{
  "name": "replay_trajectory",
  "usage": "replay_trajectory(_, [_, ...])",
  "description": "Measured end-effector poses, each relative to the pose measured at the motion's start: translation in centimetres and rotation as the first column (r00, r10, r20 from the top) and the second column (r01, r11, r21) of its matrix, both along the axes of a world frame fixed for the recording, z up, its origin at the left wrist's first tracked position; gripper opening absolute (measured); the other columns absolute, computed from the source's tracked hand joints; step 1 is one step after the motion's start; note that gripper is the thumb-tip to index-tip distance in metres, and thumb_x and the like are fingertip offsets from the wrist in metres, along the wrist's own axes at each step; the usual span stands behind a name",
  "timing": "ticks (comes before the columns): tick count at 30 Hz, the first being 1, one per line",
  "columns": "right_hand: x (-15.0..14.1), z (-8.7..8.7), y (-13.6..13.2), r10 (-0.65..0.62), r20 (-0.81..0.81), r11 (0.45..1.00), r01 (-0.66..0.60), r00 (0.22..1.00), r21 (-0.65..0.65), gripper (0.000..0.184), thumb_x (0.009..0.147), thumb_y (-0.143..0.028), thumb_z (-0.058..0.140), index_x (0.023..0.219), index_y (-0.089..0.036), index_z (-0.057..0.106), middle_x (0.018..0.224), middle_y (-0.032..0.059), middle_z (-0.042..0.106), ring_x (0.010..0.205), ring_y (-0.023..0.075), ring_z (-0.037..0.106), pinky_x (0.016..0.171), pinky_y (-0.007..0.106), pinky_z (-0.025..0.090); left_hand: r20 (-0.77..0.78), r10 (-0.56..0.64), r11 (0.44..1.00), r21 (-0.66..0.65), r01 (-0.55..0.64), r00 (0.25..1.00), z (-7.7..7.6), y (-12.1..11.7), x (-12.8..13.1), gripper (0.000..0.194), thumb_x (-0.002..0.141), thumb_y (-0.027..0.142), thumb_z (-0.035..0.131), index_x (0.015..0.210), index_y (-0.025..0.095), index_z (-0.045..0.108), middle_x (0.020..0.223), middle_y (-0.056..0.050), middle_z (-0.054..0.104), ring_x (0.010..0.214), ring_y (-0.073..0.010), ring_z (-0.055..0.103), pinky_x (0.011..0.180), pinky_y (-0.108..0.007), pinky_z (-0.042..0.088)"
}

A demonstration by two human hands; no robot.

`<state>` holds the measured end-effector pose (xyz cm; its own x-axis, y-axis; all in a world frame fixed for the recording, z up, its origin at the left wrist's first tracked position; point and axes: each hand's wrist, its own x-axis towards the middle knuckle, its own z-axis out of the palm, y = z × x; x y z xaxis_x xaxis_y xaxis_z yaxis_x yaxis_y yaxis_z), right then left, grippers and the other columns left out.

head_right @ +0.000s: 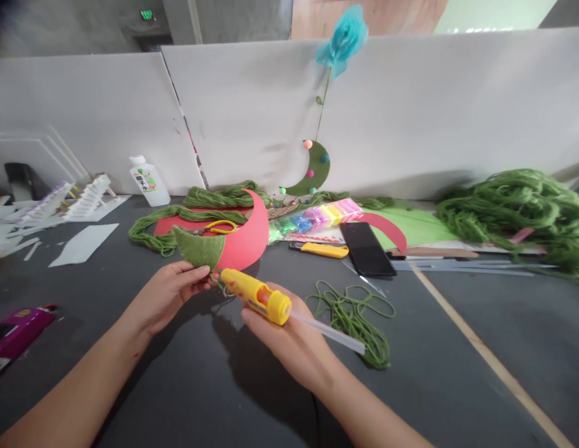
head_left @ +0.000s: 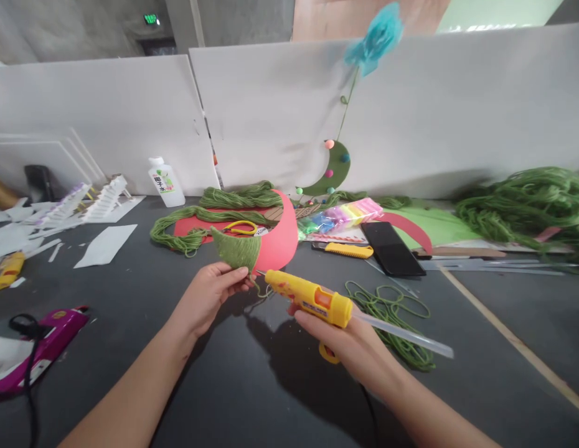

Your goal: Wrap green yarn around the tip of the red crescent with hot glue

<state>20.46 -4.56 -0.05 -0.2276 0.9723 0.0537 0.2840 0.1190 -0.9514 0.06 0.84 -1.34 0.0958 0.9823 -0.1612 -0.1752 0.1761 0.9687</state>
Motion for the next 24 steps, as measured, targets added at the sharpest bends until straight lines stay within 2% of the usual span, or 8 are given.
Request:
replay_trajectory(3, [0.2, -0.4, -0.4, -0.029, 0.007, 0.997, 0.028, 1.0, 0.073, 0.018, 0.08, -0.032, 0.055, 0.092, -0.021, 0.063, 0.085, 0.0049, 0.069, 0.075, 0.0215, 0.063, 0.068, 0.033, 0.051, -0.047, 0.048, 0.997, 0.061, -0.046, 0.998, 0.1, -0.2, 0.0, 0.014, 0.068, 0.028, 0.07, 0.064, 0.014, 0.068, 0.064, -0.002, 0.067, 0.064, -0.0135, 0.058, 0.067, -0.025, 0.045])
replay_trajectory(8, [0.5, -0.5, -0.5, -0.103, -0.093, 0.988, 0.113, 0.99, 0.107, 0.014, 0.079, -0.034, 0.057, 0.088, -0.023, 0.061, 0.083, 0.0034, 0.067, 0.074, 0.0203, 0.063, 0.064, 0.03, 0.051, -0.271, 0.199, 0.952, 0.282, -0.12, 0.942, 0.3, -0.6, -0.4, 0.012, 0.07, 0.022, 0.066, 0.059, 0.019, 0.065, 0.057, 0.003, 0.061, 0.061, -0.0137, 0.056, 0.061, -0.023, 0.042])
replay_trajectory(10, [0.6, -0.4, -0.4, -0.127, -0.159, 0.986, 0.141, 0.979, 0.086, 0.015, 0.078, -0.035, 0.058, 0.087, -0.023, 0.059, 0.085, 0.0038, 0.067, 0.073, 0.0196, 0.062, 0.065, 0.03, 0.051, -0.313, 0.169, 0.951, 0.3, -0.071, 0.935, 0.4, -0.7, -0.4, 0.01, 0.07, 0.021, 0.064, 0.06, 0.019, 0.066, 0.057, 0.003, 0.061, 0.06, -0.0146, 0.055, 0.061, -0.024, 0.042])
replay_trajectory(13, [0.6, -0.4, -0.1, -0.161, -0.255, 0.987, 0.153, 0.953, -0.052, 0.026, 0.078, -0.043, 0.057, 0.089, -0.02, 0.058, 0.086, 0.0058, 0.067, 0.062, 0.0168, 0.061, 0.057, 0.03, 0.05, -0.361, 0.06, 0.962, 0.271, 0.043, 0.931, 0.6, -1.0, 0.1, 0.008, 0.069, 0.021, 0.063, 0.066, 0.019, 0.07, 0.059, 0.001, 0.062, 0.059, -0.0161, 0.054, 0.058, -0.025, 0.041])
replay_trajectory(16, [0.5, -0.3, 0.0, -0.191, -0.326, 0.977, 0.148, 0.926, -0.154, 0.034, 0.077, -0.047, 0.058, 0.095, -0.018, 0.06, 0.086, 0.0069, 0.069, 0.059, 0.0166, 0.062, 0.057, 0.03, 0.05, -0.456, -0.009, 0.929, 0.324, 0.175, 0.89, 0.7, -1.7, 0.9, 0.013, 0.071, 0.021, 0.06, 0.073, 0.02, 0.073, 0.071, -0.001, 0.066, 0.066, -0.0178, 0.056, 0.062, -0.025, 0.041])
replay_trajectory(20, [0.3, -0.1, -0.2, -0.2, -0.395, 0.975, 0.142, 0.897, -0.172, 0.031, 0.077, -0.045, 0.06, 0.094, -0.019, 0.062, 0.09, 0.0069, 0.071, 0.074, 0.0209, 0.067, 0.073, 0.035, 0.052, -0.618, 0.017, 0.838, 0.437, 0.325, 0.786, 0.8, -2.4, 1.6, 0.023, 0.077, 0.018, 0.054, 0.086, 0.024, 0.074, 0.074, -0.002, 0.065, 0.071, -0.0183, 0.057, 0.065, -0.025, 0.041])
replay_trajectory(22, [0.2, 0.0, -0.3, -0.188, -0.396, 0.979, 0.138, 0.899, -0.152, 0.03, 0.079, -0.044, 0.06, 0.096, -0.019, 0.063, 0.094, 0.0065, 0.071, 0.087, 0.0228, 0.067, 0.083, 0.038, 0.05, -0.637, 0.034, 0.838, 0.439, 0.325, 0.77, 0.6, -2.6, 1.8, 0.023, 0.079, 0.019, 0.053, 0.088, 0.023, 0.074, 0.074, -0.002, 0.066, 0.074, -0.0191, 0.058, 0.067, -0.025, 0.042])
replay_trajectory(24, [0.1, 0.1, -0.3, -0.179, -0.363, 0.983, 0.156, 0.914, -0.094, 0.027, 0.08, -0.042, 0.06, 0.095, -0.021, 0.065, 0.098, 0.0054, 0.071, 0.098, 0.0225, 0.064, 0.089, 0.037, 0.048, -0.626, 0.019, 0.865, 0.401, 0.301, 0.779, 0.5, -2.8, 2.0, 0.02, 0.079, 0.022, 0.055, 0.088, 0.022, 0.073, 0.078, -0.002, 0.067, 0.081, -0.0207, 0.06, 0.072, -0.026, 0.043])
